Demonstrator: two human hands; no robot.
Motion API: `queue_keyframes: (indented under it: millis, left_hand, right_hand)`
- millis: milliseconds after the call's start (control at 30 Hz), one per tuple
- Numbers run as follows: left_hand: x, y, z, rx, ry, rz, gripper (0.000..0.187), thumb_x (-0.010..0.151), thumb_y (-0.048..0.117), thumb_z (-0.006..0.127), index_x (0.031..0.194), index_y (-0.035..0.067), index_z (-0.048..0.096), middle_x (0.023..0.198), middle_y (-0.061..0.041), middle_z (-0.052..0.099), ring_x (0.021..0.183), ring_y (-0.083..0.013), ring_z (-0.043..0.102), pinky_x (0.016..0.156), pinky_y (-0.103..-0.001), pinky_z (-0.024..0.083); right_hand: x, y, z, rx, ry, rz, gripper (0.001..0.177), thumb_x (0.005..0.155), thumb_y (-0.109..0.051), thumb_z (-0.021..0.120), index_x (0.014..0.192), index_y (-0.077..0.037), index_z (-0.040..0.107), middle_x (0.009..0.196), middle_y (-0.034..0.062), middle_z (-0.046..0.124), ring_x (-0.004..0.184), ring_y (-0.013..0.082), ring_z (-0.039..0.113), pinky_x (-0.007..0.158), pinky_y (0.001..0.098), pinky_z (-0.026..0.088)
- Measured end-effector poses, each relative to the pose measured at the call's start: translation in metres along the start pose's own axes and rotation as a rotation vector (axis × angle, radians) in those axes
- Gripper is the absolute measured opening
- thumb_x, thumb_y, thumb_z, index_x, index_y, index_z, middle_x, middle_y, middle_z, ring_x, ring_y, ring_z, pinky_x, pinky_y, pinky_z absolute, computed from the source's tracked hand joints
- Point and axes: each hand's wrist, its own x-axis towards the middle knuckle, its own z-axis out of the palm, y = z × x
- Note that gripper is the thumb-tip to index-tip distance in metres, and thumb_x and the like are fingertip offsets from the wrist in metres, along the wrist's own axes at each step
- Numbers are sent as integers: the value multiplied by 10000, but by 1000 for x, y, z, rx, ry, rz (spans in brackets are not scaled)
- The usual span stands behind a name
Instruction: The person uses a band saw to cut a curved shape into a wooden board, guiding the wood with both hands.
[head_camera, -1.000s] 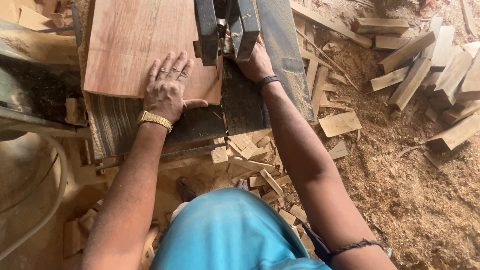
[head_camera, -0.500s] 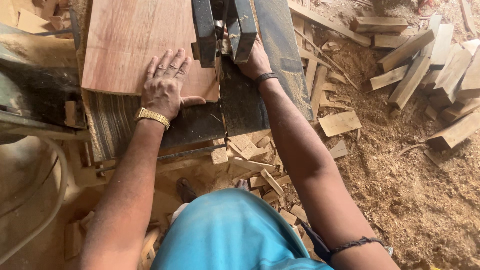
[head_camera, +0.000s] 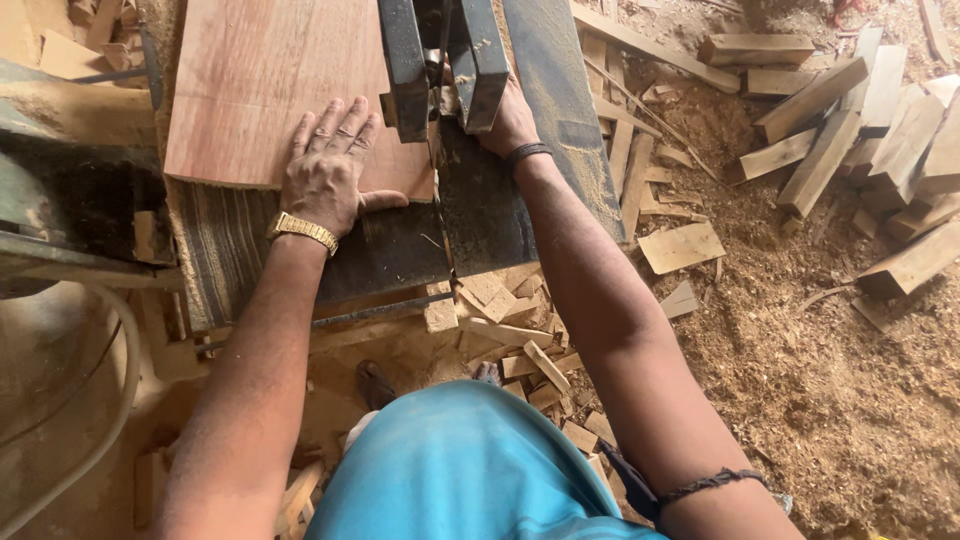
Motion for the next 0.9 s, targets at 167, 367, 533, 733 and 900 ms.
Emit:
queue_keyframes:
  millis: [167, 367, 533, 733, 900]
  left_hand:
    - [4, -6, 4, 10, -1, 2, 1159, 718, 909, 511, 1578, 134, 481, 1669, -56, 399, 1543, -270, 328, 1289, -465, 180]
    - [9, -11, 11, 34, -35, -14, 1188, 698, 951, 450, 1589, 165, 446, 1665, -41, 370, 1539, -270, 313, 1276, -464, 169]
    - [9, -11, 10, 21, -88, -30, 1229, 696, 985, 349, 1606, 160, 378, 1685, -50, 313, 1547, -272, 267, 1282, -461, 131]
    - [11, -1, -2, 31, -170, -40, 1213, 731, 959, 313, 1638, 156, 269, 1711, -51, 200, 1557, -277, 181, 1273, -465, 80]
    - [4, 16, -16, 46, -173, -70, 1211, 741, 951, 312, 1636, 137, 256, 1710, -61, 213, 1562, -271, 185, 1277, -460, 77]
  right_hand:
    - [0, 18, 13, -45, -35, 34, 348, 827, -181, 756, 1143, -47, 700, 1204, 185, 689, 1222, 372, 581, 1110, 451, 430]
    - [1, 38, 25, -21, 23, 76, 508, 759, -211, 810, 1197, -7, 653, 1289, 250, 597, 1251, 430, 514, 1073, 451, 430]
    - [3, 33, 21, -51, -69, 140, 450, 770, -206, 798, 1172, -51, 669, 1305, 208, 619, 1299, 402, 521, 1114, 433, 440]
    - [6, 17, 7, 19, 23, 9, 466, 755, -202, 823, 1164, -33, 680, 1250, 206, 653, 1260, 396, 533, 1089, 443, 427]
    - [7, 13, 2, -12, -169, 168, 318, 799, -219, 798, 1066, -66, 720, 1155, 149, 715, 1182, 347, 619, 1059, 425, 487]
